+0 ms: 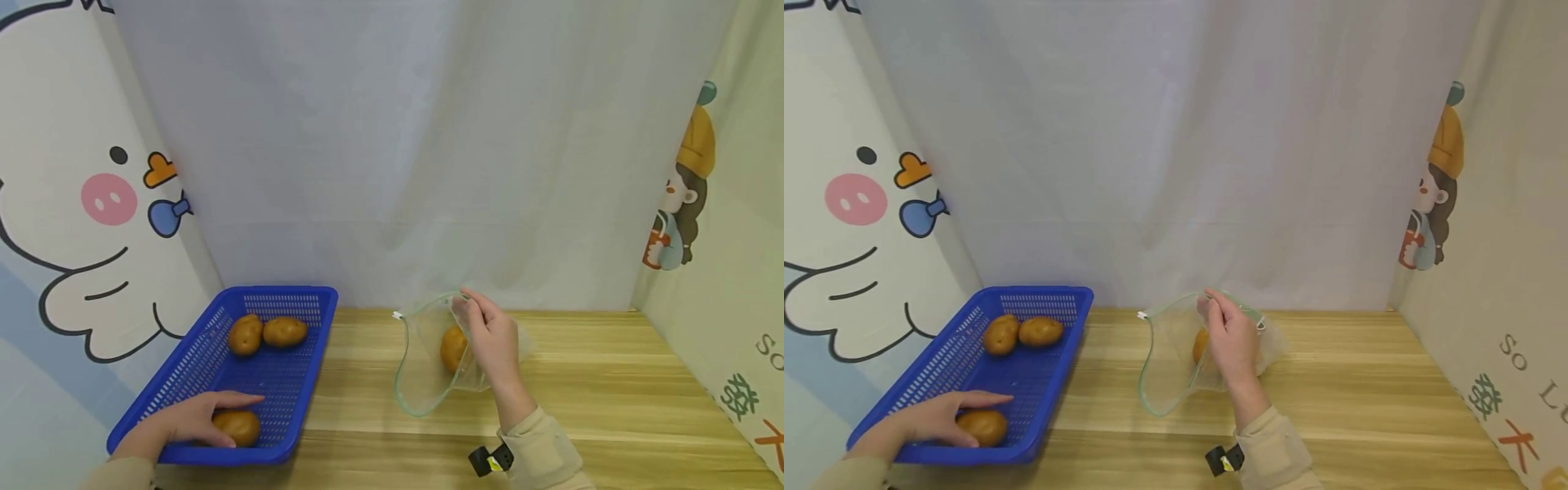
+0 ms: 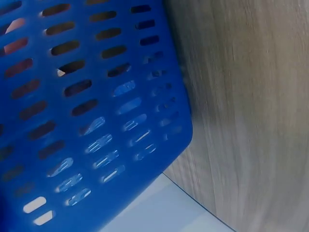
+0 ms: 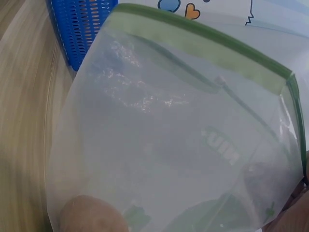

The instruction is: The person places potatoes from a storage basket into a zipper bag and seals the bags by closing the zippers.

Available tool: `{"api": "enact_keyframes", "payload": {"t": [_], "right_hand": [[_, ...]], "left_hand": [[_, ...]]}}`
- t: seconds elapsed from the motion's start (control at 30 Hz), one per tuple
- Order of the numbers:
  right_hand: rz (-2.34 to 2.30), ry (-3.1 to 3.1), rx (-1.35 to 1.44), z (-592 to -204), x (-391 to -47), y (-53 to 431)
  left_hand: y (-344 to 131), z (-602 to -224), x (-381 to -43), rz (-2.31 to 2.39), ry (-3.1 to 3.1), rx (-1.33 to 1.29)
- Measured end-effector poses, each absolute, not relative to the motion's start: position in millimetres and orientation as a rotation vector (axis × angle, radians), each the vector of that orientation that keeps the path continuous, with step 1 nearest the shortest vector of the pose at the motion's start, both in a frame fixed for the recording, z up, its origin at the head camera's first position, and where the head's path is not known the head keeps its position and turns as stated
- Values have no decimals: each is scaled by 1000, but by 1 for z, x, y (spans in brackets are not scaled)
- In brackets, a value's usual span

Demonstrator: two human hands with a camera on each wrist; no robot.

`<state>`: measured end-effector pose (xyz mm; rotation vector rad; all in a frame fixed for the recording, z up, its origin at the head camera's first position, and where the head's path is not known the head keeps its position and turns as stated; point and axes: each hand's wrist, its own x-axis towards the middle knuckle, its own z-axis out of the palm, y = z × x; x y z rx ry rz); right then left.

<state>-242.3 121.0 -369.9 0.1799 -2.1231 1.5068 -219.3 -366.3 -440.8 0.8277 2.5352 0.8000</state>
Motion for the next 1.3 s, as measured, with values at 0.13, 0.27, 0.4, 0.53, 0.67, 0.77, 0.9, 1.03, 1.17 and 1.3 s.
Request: {"api": "enact_keyframes", "payload": {"t": [0.13, 0.27, 0.4, 0.53, 0.67, 0.77, 0.9, 1.03, 1.17, 1.3], "right_hand": [[1504, -2123, 179, -370, -242, 121], [1537, -2116, 196, -370, -243, 121], [1548, -2109, 199, -370, -243, 121], [1542, -2112, 201, -370, -241, 121], [1552, -2111, 211, -369, -239, 121], [1565, -2107, 218, -369, -238, 121], [1575, -2109, 217, -369, -239, 121], [1567, -2110, 205, -369, -239, 122], [1543, -2113, 196, -368, -239, 123], [1548, -2114, 203, -367, -239, 123]], "left_hand": [[-365, -441, -220, 785, 2525, 808], [-366, -441, -221, 776, 2516, 787], [-366, -441, -222, 804, 2525, 767], [-367, -440, -222, 900, 2550, 768], [-369, -440, -220, 945, 2644, 824], [-369, -438, -218, 971, 2728, 809], [-365, -431, -217, 1037, 2757, 739], [-355, -420, -216, 1080, 2778, 716], [-340, -412, -216, 1092, 2848, 761], [-322, -407, -217, 1089, 2942, 886]]}}
